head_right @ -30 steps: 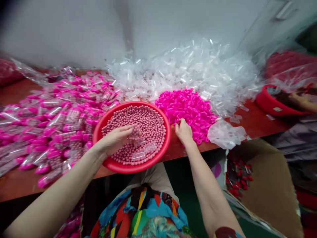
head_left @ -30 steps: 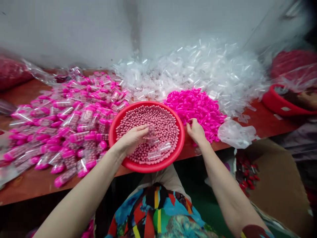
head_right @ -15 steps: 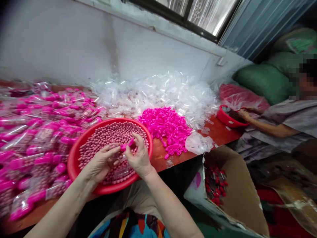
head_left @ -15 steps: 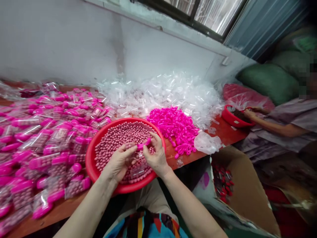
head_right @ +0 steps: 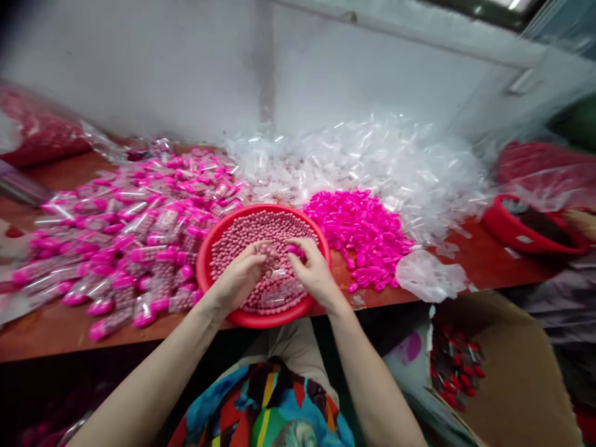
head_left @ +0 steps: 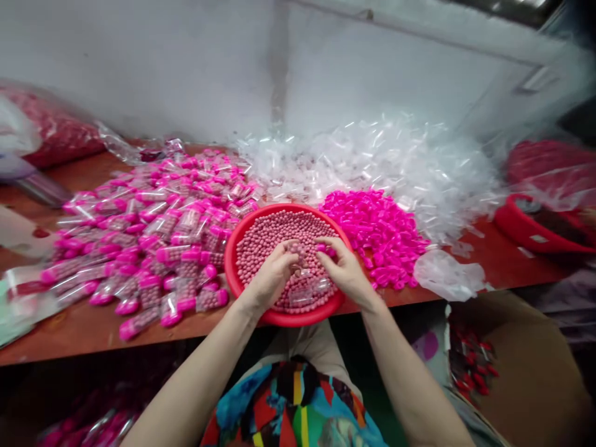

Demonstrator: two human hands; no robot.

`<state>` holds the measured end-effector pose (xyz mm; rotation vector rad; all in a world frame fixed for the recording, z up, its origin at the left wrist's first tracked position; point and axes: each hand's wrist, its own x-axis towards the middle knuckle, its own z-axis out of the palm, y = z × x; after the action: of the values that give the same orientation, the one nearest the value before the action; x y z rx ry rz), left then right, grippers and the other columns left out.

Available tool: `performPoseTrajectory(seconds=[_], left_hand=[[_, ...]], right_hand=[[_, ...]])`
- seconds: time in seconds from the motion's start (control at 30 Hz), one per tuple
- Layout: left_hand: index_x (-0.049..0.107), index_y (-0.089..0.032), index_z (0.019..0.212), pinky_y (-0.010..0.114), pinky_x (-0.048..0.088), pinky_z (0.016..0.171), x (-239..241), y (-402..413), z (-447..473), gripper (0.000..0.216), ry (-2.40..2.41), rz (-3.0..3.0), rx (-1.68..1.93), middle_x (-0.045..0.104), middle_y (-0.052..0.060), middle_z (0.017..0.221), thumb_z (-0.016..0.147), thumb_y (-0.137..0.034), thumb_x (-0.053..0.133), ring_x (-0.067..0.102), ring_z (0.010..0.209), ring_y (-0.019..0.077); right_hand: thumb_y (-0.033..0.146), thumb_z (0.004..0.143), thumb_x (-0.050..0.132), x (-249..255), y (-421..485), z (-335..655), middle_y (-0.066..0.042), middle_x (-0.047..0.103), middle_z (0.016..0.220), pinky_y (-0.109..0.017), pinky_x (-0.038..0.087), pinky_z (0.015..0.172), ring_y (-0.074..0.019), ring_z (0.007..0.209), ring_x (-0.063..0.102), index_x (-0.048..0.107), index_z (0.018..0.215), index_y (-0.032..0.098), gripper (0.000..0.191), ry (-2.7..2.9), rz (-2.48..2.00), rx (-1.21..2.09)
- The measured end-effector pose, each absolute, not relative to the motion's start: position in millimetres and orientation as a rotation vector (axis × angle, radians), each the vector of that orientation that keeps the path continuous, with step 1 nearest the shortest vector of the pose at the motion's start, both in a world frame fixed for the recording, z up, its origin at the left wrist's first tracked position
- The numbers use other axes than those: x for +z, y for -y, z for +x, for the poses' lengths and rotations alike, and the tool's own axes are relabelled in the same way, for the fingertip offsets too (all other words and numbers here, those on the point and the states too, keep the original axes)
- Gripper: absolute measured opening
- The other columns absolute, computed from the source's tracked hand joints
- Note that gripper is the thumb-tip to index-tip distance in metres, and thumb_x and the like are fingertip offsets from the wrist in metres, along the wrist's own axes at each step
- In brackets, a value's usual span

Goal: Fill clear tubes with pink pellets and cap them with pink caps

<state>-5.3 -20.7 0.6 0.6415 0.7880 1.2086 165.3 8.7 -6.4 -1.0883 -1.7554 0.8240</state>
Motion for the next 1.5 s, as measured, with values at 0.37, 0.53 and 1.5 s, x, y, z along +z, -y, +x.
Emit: performPoseTrajectory(seconds=[0.37, 0.53, 1.5], left_hand=[[0.068, -0.016, 0.106, 0.023, 0.045, 0.072, -1.4, 30.6, -16.7, 0.026, -0.785, 0.703, 1.158, 0.065, 0.003, 0.093, 0.085, -0.032, 0.070, 0.060, 0.080, 0.0111], [0.072, -0.015, 0.101, 0.023, 0.045, 0.070, -9.9, 31.7, -17.1, 0.030, -0.834, 0.740, 1.141, 0.065, 0.003, 0.084, 0.081, -0.037, 0.076, 0.057, 0.073, 0.0102], [0.074, -0.012, 0.098, 0.021, 0.043, 0.059, -7.4, 32.6, -17.0, 0.023, -0.836, 0.502, 1.132, 0.069, 0.004, 0.087, 0.080, -0.026, 0.074, 0.059, 0.070, 0.0104]], right_hand=[[0.030, 0.089, 0.063, 31.8, -13.4, 154.0, -0.004, 0.072, 0.100, -0.031, 0.053, 0.080, -0.0170, 0.086, 0.066, 0.069, 0.105, 0.020, 0.019, 1.890, -1.039, 0.954], [0.025, 0.093, 0.057, 26.7, -13.8, 155.4, -0.004, 0.071, 0.094, -0.031, 0.051, 0.081, -0.0176, 0.089, 0.066, 0.069, 0.100, 0.020, 0.015, 1.976, -0.993, 0.969], [0.034, 0.087, 0.067, 13.9, -13.2, 148.7, -0.004, 0.074, 0.092, -0.032, 0.051, 0.080, -0.0184, 0.087, 0.067, 0.074, 0.094, 0.019, 0.018, 1.873, -1.086, 0.990]])
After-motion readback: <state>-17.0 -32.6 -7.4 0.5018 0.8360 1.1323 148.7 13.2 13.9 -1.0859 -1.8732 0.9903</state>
